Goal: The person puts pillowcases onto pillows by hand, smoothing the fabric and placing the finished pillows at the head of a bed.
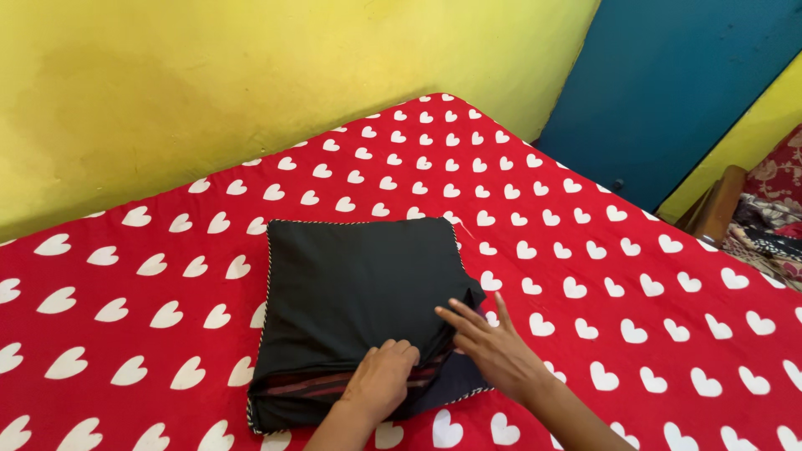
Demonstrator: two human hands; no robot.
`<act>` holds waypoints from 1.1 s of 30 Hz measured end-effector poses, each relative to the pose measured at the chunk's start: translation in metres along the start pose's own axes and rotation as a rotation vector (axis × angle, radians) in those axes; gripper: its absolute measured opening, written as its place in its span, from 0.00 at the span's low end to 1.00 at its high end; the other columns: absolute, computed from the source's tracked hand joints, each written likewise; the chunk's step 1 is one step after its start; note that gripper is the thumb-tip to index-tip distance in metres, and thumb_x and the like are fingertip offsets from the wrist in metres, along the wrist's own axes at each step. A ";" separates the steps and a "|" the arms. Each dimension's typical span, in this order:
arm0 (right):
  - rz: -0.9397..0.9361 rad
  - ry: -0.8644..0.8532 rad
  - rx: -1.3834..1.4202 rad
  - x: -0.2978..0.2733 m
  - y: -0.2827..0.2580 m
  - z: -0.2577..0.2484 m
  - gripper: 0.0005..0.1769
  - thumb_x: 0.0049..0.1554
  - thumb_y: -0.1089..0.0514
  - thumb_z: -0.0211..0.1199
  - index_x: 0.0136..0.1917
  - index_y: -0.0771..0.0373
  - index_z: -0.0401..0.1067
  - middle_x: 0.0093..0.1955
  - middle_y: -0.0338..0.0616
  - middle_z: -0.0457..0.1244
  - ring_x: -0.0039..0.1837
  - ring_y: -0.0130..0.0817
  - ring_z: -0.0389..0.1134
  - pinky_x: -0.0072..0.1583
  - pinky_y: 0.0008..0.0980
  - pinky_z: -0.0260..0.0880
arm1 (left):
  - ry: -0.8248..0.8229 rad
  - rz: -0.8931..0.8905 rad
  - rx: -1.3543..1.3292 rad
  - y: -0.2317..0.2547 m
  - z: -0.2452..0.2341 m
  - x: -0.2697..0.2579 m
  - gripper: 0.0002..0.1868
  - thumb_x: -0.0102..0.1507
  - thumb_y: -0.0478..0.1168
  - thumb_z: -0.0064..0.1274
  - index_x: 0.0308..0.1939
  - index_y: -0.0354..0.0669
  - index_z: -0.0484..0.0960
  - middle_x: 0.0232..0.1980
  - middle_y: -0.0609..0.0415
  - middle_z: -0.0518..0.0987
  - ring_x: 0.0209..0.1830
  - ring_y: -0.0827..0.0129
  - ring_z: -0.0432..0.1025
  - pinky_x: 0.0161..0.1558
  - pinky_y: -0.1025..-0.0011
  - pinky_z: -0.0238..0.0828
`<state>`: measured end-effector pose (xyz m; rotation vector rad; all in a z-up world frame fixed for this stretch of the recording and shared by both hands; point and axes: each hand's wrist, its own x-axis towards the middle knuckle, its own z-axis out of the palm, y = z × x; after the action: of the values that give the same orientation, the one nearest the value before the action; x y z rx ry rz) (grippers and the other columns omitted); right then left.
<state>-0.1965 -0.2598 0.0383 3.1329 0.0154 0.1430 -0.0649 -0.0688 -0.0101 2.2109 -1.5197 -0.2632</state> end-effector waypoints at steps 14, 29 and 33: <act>0.648 0.118 0.567 -0.009 0.030 0.047 0.10 0.62 0.55 0.59 0.50 0.64 0.72 0.41 0.53 0.69 0.44 0.50 0.72 0.46 0.46 0.68 | 0.157 0.075 0.072 -0.016 -0.007 -0.009 0.09 0.63 0.44 0.54 0.44 0.45 0.80 0.45 0.55 0.76 0.49 0.61 0.70 0.50 0.60 0.64; 0.952 0.290 0.926 -0.004 0.039 0.091 0.45 0.50 0.42 0.74 0.71 0.67 0.62 0.67 0.58 0.61 0.67 0.45 0.64 0.60 0.41 0.72 | 0.249 -0.174 0.051 -0.023 -0.006 0.006 0.06 0.63 0.40 0.52 0.42 0.45 0.76 0.43 0.52 0.75 0.42 0.60 0.76 0.40 0.60 0.75; 1.298 0.045 1.168 0.001 0.042 0.079 0.61 0.47 0.40 0.74 0.81 0.62 0.46 0.74 0.61 0.57 0.71 0.52 0.67 0.65 0.48 0.72 | 0.340 0.034 0.271 -0.028 -0.001 0.008 0.04 0.60 0.35 0.53 0.39 0.48 0.79 0.41 0.57 0.75 0.44 0.66 0.73 0.42 0.64 0.69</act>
<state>-0.1877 -0.3022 -0.0398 3.2658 -2.7464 0.2441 -0.0376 -0.0672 -0.0214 2.2817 -1.4676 0.3343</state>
